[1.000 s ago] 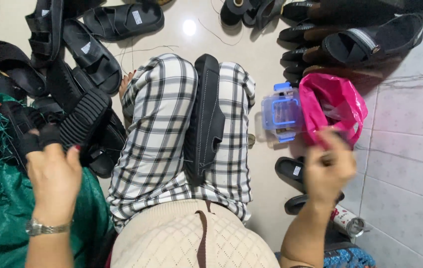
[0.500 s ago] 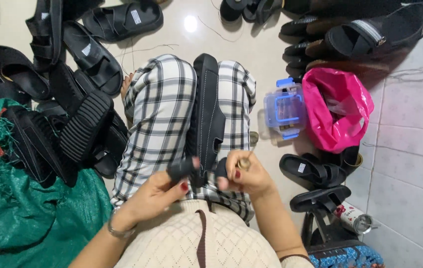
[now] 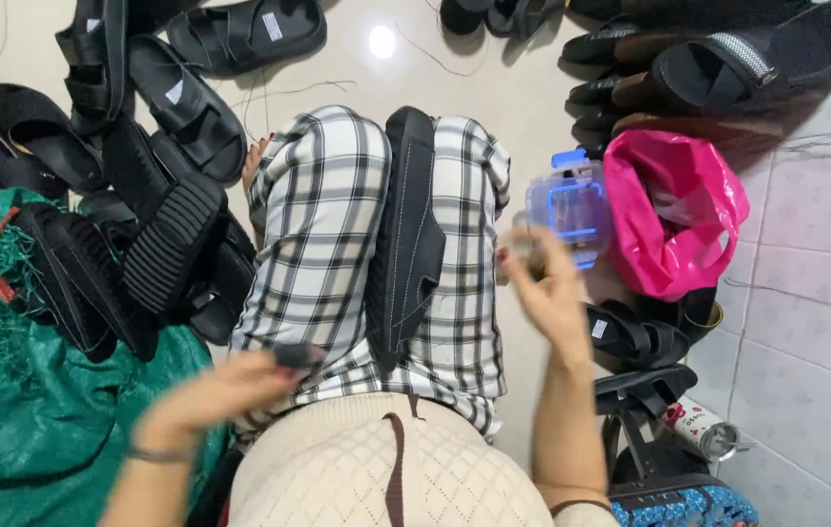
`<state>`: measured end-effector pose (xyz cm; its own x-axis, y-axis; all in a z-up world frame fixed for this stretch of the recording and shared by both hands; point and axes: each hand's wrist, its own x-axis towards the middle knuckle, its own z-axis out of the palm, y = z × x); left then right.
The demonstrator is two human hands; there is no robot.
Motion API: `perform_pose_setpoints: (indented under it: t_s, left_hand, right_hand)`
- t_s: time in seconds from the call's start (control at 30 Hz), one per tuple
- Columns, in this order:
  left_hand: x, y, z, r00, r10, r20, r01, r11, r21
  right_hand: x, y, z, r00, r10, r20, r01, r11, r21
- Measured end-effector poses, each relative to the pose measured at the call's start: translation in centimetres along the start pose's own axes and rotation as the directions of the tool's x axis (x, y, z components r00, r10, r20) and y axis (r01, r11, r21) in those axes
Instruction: The person sits on the floor surrounded by many black sandals and uses a needle and thread to sew the upper part of a black sandal. They repeatedly insert the needle and pull the thread to stitch the shoe while holding it steady with their other hand.
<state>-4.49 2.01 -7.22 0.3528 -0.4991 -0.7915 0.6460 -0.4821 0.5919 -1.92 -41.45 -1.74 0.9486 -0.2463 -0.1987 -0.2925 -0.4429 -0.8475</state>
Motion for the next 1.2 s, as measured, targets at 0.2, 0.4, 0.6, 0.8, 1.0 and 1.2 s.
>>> perform_pose_setpoints:
  t_s: [0.2,0.4,0.6,0.8,1.0,1.2]
  left_hand:
    - [-2.6,7.7,-0.6,0.321,0.727,-0.608,0.571,0.364,0.736]
    - [0.9,13.1,11.0,0.642,0.708,-0.294,-0.284,0.575,0.767]
    - [5.5,6.8,13.7,0.723,0.599,-0.344,-0.037,0.530,0.847]
    - [5.5,6.9,13.6,0.710,0.616,-0.340,-0.015,0.497,0.868]
    - [6.0,6.7,13.4,0.706,0.630,-0.323,-0.023,0.476,0.879]
    - [5.7,7.8,13.6,0.736,0.600,-0.313,-0.004,0.465,0.885]
  right_hand:
    - [-3.3,-4.6,-1.6,0.744,-0.260,0.615,0.558,0.747,-0.360]
    - [-3.2,-7.7,0.6,0.692,-0.335,0.639,0.661,0.651,-0.374]
    - [-3.1,-7.0,0.9,0.689,-0.297,0.661,0.670,0.609,-0.424]
    - [-2.7,-6.7,1.0,0.677,-0.270,0.685,0.672,0.607,-0.425]
    - [-2.5,-6.9,1.0,0.666,-0.261,0.699,0.676,0.607,-0.418]
    - [-2.4,-7.5,1.3,0.664,-0.259,0.701,0.695,0.560,-0.452]
